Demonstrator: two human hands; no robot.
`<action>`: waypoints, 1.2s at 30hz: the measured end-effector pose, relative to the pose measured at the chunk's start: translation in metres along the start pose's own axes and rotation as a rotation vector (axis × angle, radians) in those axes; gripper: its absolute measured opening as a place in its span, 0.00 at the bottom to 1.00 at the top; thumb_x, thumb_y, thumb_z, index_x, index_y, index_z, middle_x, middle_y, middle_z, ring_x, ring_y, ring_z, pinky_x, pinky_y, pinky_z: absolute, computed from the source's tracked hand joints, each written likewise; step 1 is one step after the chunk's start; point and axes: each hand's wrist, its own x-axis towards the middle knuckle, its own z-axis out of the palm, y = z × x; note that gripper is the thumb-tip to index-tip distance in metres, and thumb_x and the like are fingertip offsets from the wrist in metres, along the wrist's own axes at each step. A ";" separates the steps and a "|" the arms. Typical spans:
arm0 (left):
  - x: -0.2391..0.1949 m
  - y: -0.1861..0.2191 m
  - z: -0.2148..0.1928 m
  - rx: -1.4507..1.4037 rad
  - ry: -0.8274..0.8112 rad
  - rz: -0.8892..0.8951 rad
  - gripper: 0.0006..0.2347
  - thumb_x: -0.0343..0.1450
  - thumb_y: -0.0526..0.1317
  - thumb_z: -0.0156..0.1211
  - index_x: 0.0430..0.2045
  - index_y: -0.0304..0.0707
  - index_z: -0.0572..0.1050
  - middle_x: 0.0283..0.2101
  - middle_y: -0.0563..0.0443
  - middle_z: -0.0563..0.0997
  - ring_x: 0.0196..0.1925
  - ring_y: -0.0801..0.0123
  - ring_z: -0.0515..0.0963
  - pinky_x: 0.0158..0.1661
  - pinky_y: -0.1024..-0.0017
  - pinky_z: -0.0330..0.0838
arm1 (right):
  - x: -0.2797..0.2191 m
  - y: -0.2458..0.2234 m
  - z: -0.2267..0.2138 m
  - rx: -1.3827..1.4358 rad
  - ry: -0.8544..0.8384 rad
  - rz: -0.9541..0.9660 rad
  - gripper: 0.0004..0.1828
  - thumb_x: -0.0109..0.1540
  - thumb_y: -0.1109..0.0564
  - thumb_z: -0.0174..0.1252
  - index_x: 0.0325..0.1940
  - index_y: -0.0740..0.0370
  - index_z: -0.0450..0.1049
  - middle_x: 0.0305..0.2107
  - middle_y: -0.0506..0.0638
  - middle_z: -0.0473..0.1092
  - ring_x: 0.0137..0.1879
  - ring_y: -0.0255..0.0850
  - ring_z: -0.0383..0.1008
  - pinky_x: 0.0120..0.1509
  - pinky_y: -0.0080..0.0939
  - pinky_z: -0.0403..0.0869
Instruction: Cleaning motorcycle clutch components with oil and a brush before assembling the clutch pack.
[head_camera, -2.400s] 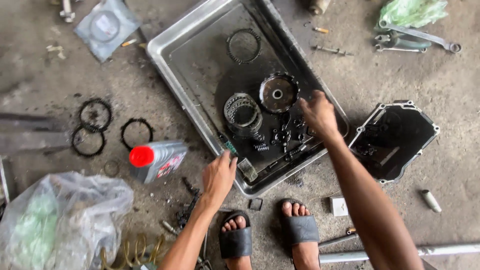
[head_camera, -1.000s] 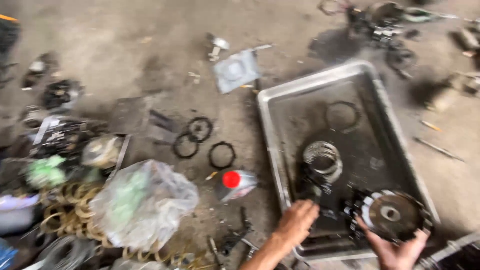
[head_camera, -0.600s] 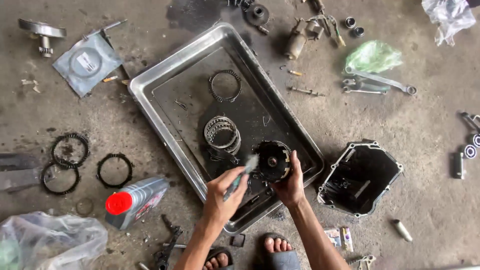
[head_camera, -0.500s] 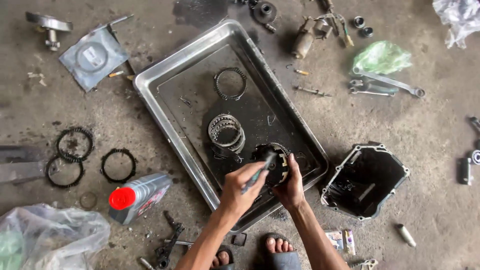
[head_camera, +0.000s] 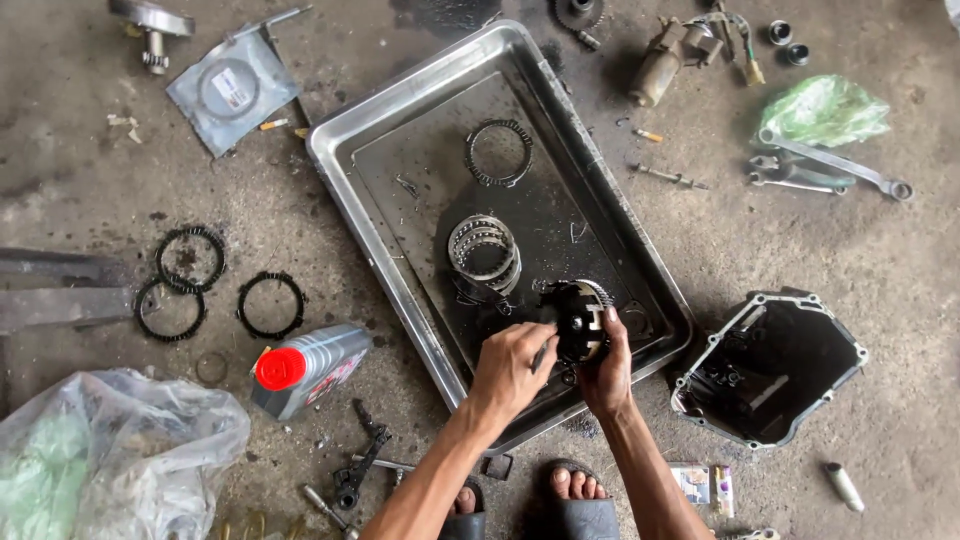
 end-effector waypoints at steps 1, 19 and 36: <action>0.001 0.008 -0.001 -0.034 0.057 0.014 0.05 0.72 0.32 0.62 0.39 0.33 0.82 0.38 0.38 0.85 0.41 0.53 0.87 0.41 0.66 0.82 | 0.006 0.004 -0.010 -0.005 -0.007 -0.007 0.27 0.65 0.38 0.57 0.49 0.66 0.74 0.40 0.64 0.76 0.43 0.48 0.79 0.51 0.49 0.80; 0.009 -0.004 -0.002 -0.347 0.207 -0.305 0.06 0.73 0.34 0.62 0.39 0.37 0.83 0.38 0.39 0.86 0.41 0.48 0.86 0.41 0.60 0.81 | 0.007 0.021 -0.009 -0.282 -0.066 -0.260 0.33 0.61 0.42 0.56 0.66 0.61 0.69 0.46 0.59 0.73 0.48 0.45 0.76 0.52 0.47 0.79; -0.031 0.014 -0.041 -0.203 0.189 -0.429 0.05 0.70 0.36 0.65 0.35 0.41 0.85 0.34 0.43 0.88 0.38 0.56 0.88 0.36 0.65 0.82 | -0.018 -0.026 0.029 0.190 0.199 0.064 0.28 0.55 0.33 0.61 0.44 0.57 0.79 0.41 0.61 0.77 0.47 0.53 0.79 0.55 0.61 0.78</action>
